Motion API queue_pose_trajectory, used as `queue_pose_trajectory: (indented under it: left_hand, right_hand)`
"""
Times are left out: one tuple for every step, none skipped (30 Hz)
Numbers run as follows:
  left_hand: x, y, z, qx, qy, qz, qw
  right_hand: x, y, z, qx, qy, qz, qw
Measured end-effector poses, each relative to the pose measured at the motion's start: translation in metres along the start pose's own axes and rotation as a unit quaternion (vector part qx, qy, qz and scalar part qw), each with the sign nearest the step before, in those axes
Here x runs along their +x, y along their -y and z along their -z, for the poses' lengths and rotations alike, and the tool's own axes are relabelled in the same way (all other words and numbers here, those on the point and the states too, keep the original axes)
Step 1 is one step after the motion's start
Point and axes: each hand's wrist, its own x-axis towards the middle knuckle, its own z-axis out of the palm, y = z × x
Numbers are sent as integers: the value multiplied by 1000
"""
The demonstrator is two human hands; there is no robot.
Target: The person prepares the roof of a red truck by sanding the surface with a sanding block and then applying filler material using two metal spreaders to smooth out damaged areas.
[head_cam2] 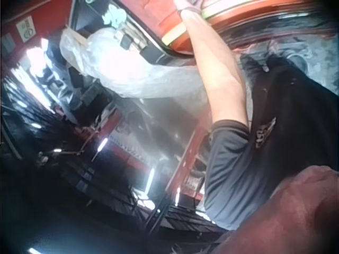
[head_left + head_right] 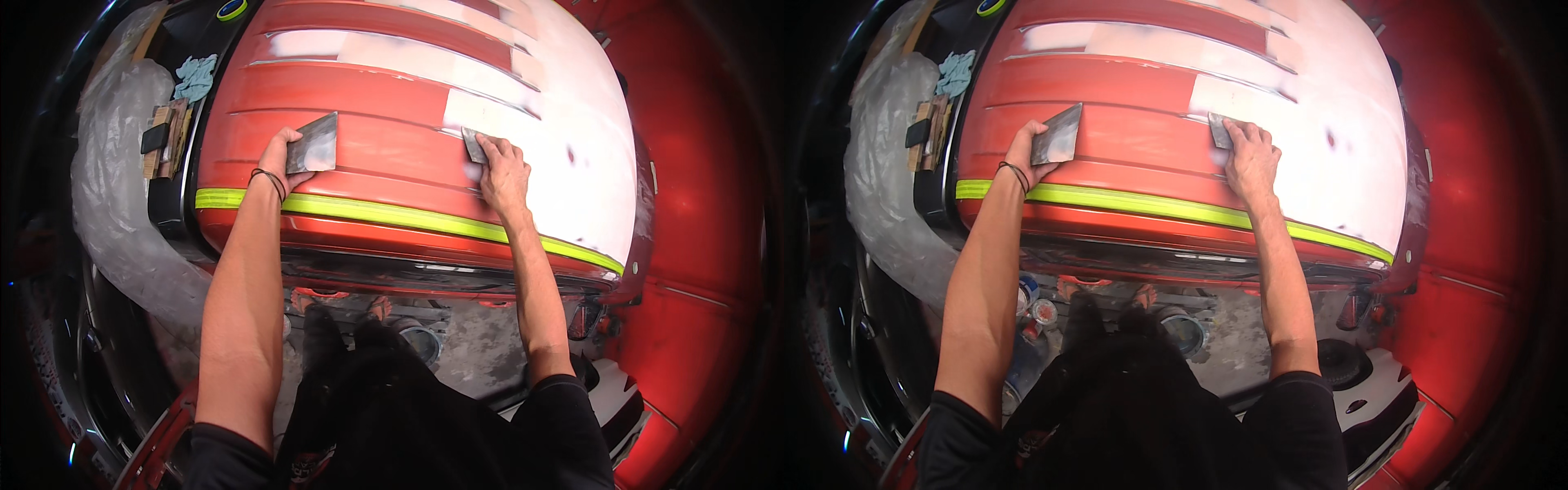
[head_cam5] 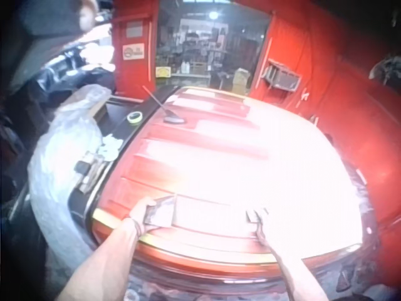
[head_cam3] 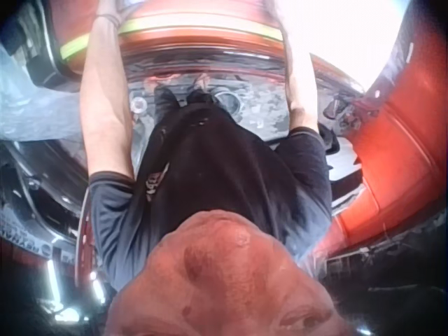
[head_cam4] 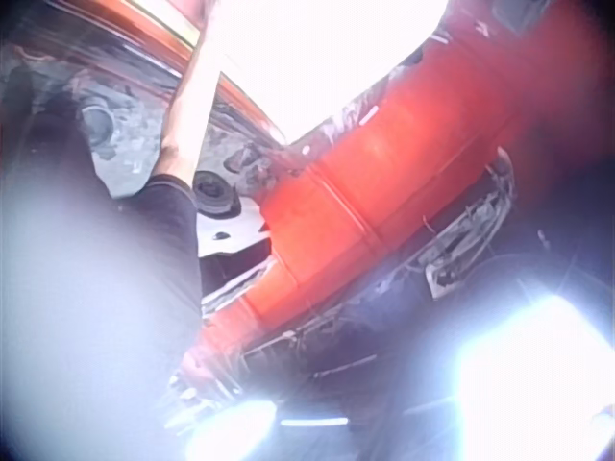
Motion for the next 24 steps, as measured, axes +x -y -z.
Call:
queue_pose_trajectory:
  left_hand:
    - [2, 1, 1, -3, 3, -1, 1000]
    - [4, 2, 2, -6, 6, -2, 1000]
    - [5, 1, 2, -9, 8, -2, 1000]
    - [5, 1, 1, -8, 4, -2, 1000]
    - [4, 3, 1, -8, -1, -1, 1000]
    - [3, 2, -1, -7, -4, -1, 1000]
    - [2, 2, -1, -9, -3, -2, 1000]
    - [1, 1, 0, -12, -2, -4, 1000]
    - [0, 1, 0, -14, 0, -4, 1000]
    - [0, 1, -1, -14, -2, -2, 1000]
    - [-1, 1, -1, -14, -4, -1, 1000]
    - [-1, 1, -3, -12, -4, 1, 1000]
    - [-1, 1, -4, -21, -2, 0, 1000]
    - [-1, 1, -4, -19, -6, 1, 1000]
    - [-4, -1, -5, -17, -10, 2, 1000]
    - [-8, -2, -6, -15, -14, 3, 1000]
    - [-9, -2, -8, -17, -17, 1, 1000]
    - [-11, -2, -8, -20, -22, -1, 1000]
    - [-12, -2, -9, -22, -26, -2, 999]
    - [-14, -2, -9, -24, -26, -2, 999]
    - [-15, -3, -9, -25, -25, -3, 999]
    - [-16, -3, -9, -26, -24, -4, 999]
    - [-17, -3, -10, -23, -23, -3, 999]
    - [-17, -4, -10, -21, -22, -2, 1000]
  right_hand:
    - [-7, 2, 2, -13, -3, 10, 1000]
    - [-10, 1, 7, -7, 14, 11, 1000]
    - [-11, 2, 15, 0, 30, 11, 999]
    - [-10, 2, 22, 7, 47, 12, 999]
    - [-1, -5, 26, 6, 78, 16, 997]
    - [10, -9, 36, 7, 124, 0, 992]
    - [23, -9, 48, 10, 170, -14, 985]
    - [35, -11, 53, 13, 216, -26, 976]
    - [44, -13, 51, 17, 180, -21, 983]
    - [53, -12, 48, 17, 132, -14, 991]
    - [61, -10, 45, 18, 84, -6, 996]
    - [68, -6, 44, 19, 35, 0, 999]
    - [75, -5, 33, 10, 4, 9, 1000]
    - [81, -4, 25, 2, -6, 10, 1000]
    - [87, 1, 18, -4, -15, 11, 1000]
    - [90, 5, 13, -11, -24, 12, 1000]
    - [92, 8, 9, -6, -22, 8, 1000]
    - [93, 10, 6, -8, -26, 13, 1000]
    - [93, 12, 0, -11, -29, 16, 999]
    - [93, 13, -5, -14, -33, 20, 999]
    - [93, 13, -10, -19, -36, 21, 999]
    - [93, 14, -14, -25, -40, 22, 999]
    - [93, 14, -17, -30, -43, 23, 998]
    - [93, 15, -19, -33, -43, 23, 998]
